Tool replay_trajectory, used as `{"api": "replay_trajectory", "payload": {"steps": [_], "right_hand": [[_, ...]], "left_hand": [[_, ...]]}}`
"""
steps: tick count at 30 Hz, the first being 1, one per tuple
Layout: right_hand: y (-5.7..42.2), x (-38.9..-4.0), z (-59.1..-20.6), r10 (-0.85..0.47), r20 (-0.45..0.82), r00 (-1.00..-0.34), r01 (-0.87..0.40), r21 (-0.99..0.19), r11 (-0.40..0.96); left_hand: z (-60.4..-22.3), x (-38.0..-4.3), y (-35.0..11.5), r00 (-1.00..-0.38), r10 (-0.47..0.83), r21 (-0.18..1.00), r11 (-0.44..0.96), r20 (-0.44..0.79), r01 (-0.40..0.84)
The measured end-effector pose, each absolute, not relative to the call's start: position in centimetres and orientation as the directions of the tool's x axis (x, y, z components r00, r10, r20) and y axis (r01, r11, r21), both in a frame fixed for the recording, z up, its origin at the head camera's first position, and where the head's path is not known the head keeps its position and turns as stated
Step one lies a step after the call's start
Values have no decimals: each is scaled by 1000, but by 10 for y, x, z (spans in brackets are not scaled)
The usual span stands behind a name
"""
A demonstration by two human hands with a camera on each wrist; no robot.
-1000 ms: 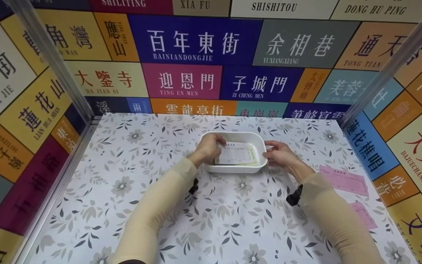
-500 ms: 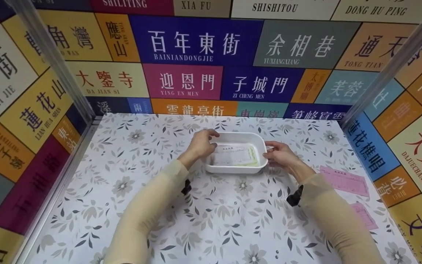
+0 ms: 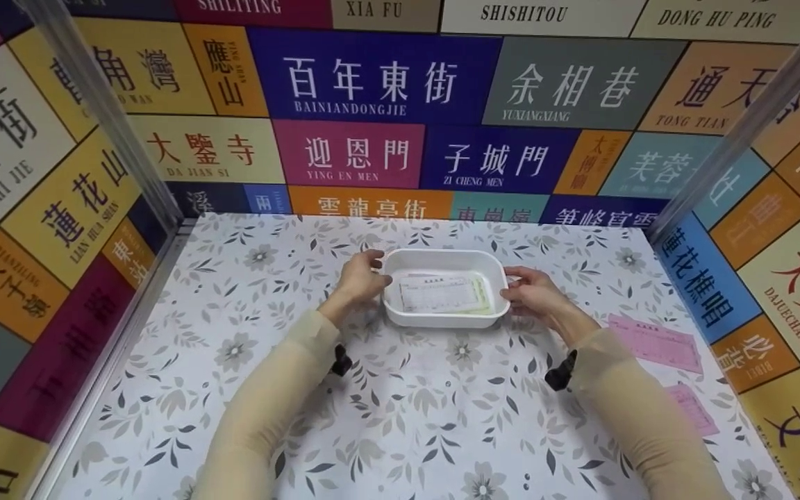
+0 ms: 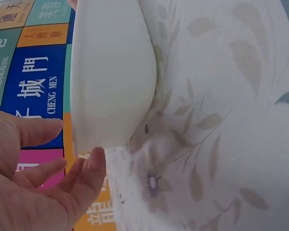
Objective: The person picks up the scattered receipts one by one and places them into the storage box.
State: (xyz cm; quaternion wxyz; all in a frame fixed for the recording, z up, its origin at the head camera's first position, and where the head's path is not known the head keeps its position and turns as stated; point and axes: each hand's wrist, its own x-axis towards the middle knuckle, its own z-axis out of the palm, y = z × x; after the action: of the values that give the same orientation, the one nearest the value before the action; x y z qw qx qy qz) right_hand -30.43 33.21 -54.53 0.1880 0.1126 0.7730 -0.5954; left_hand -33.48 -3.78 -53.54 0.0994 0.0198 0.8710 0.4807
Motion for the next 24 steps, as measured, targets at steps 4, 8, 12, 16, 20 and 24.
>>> {"api": "replay_trajectory", "payload": {"steps": [4,8,12,16,20,24], "right_hand": [[332,-304,-547,-45,-424,-905,398,-878,267],[332,-304,-547,-51,-417,-907,389,-880,270],[332,-305,-546,-53,-417,-907,390,-881,267],[333,-306,-545,-46,-423,-905,399,-880,257],[334,-305,-545,-47,-419,-907,391,-877,279],[332,-304,-547,-53,-384,-922,349,-883,315]], "left_hand": [[-541,-333,-37,-957,112,890,408,-269,-203],[-545,-330,-37,-958,100,917,331,-270,-224],[-547,-328,-39,-954,99,928,280,-282,-245],[-548,-327,-41,-941,110,925,252,-321,-285],[-548,-327,-41,-933,111,919,246,-341,-307],[-548,-326,-40,-934,87,914,255,-345,-314]]}}
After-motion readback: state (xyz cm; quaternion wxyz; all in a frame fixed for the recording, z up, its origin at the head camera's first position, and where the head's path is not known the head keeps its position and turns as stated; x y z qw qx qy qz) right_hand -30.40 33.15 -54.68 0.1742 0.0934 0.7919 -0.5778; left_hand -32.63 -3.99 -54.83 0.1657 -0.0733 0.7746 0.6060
